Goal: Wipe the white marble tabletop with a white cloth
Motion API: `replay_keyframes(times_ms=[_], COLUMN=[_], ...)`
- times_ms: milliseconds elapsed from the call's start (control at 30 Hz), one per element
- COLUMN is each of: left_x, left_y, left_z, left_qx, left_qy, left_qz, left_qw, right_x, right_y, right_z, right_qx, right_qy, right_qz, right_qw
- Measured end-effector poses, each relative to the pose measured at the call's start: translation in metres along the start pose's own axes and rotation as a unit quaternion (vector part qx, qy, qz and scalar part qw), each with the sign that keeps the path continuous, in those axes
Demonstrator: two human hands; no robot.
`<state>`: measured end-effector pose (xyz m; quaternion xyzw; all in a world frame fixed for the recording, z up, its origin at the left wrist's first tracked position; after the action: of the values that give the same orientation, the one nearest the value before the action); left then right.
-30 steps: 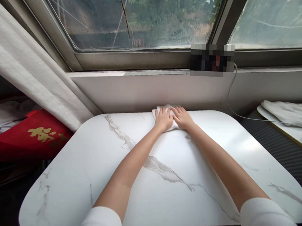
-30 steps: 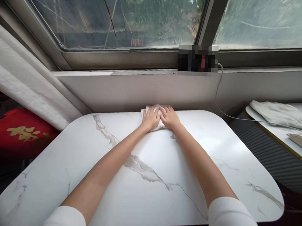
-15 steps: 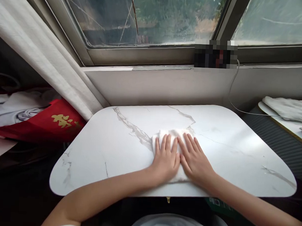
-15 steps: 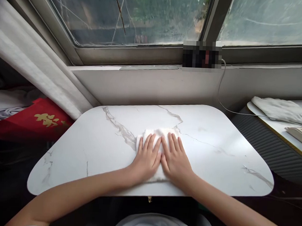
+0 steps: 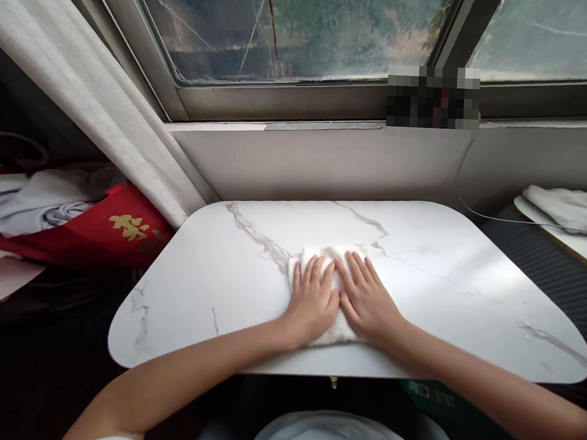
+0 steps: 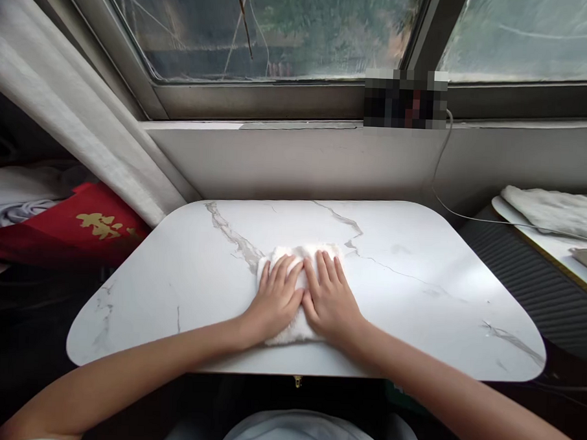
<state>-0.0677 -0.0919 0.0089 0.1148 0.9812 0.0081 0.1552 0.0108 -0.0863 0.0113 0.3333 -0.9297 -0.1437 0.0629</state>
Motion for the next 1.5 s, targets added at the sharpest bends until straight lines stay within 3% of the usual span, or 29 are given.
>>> replay_keyframes(times_ms=[200,333,500,633,767,900,1233,1367,1500], left_x=[0.059,0.089,0.112,0.115,0.107,0.088,0.017,0.009,0.015], left_y=[0.083,0.136,0.179,0.185,0.168,0.133,-0.014,-0.059,-0.078], left_z=[-0.014,-0.022,-0.027,-0.028,-0.025,-0.023,-0.007,-0.009,-0.009], left_qx=[-0.058,-0.067,-0.076,-0.088,-0.084,-0.083,-0.039,-0.051,-0.04], left_qy=[0.011,0.019,0.031,0.03,0.02,0.022,0.04,0.046,0.038], left_qz=[-0.082,-0.074,-0.094,-0.112,-0.112,-0.099,-0.027,-0.003,0.001], left_qw=[0.995,0.995,0.992,0.989,0.99,0.991,0.998,0.998,0.998], right_x=[-0.037,-0.06,-0.076,-0.081,-0.074,-0.057,0.025,0.059,0.079], right_y=[0.1,0.152,0.192,0.199,0.183,0.146,0.006,-0.025,-0.029], right_z=[0.03,0.048,0.058,0.06,0.057,0.046,0.002,-0.012,-0.016], right_qx=[0.011,0.013,0.01,0.006,0.007,0.011,-0.013,-0.041,-0.033], right_qy=[0.01,0.012,0.017,0.01,0.002,-0.017,-0.031,-0.026,-0.01], right_qz=[0.017,0.055,0.062,0.062,0.044,0.039,-0.018,-0.053,-0.069], right_qw=[1.0,0.998,0.998,0.998,0.999,0.999,0.999,0.997,0.997])
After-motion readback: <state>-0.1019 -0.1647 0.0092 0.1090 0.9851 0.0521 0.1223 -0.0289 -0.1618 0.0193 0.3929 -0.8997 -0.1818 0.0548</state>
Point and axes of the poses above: each hand's wrist, its own y-axis towards the middle knuckle, its own z-axis out of the palm, x = y × z, the point moved 9 cm from there along y, towards the middle knuckle, and after that the axes turned 1 degree about y, right-handed, at the moved point
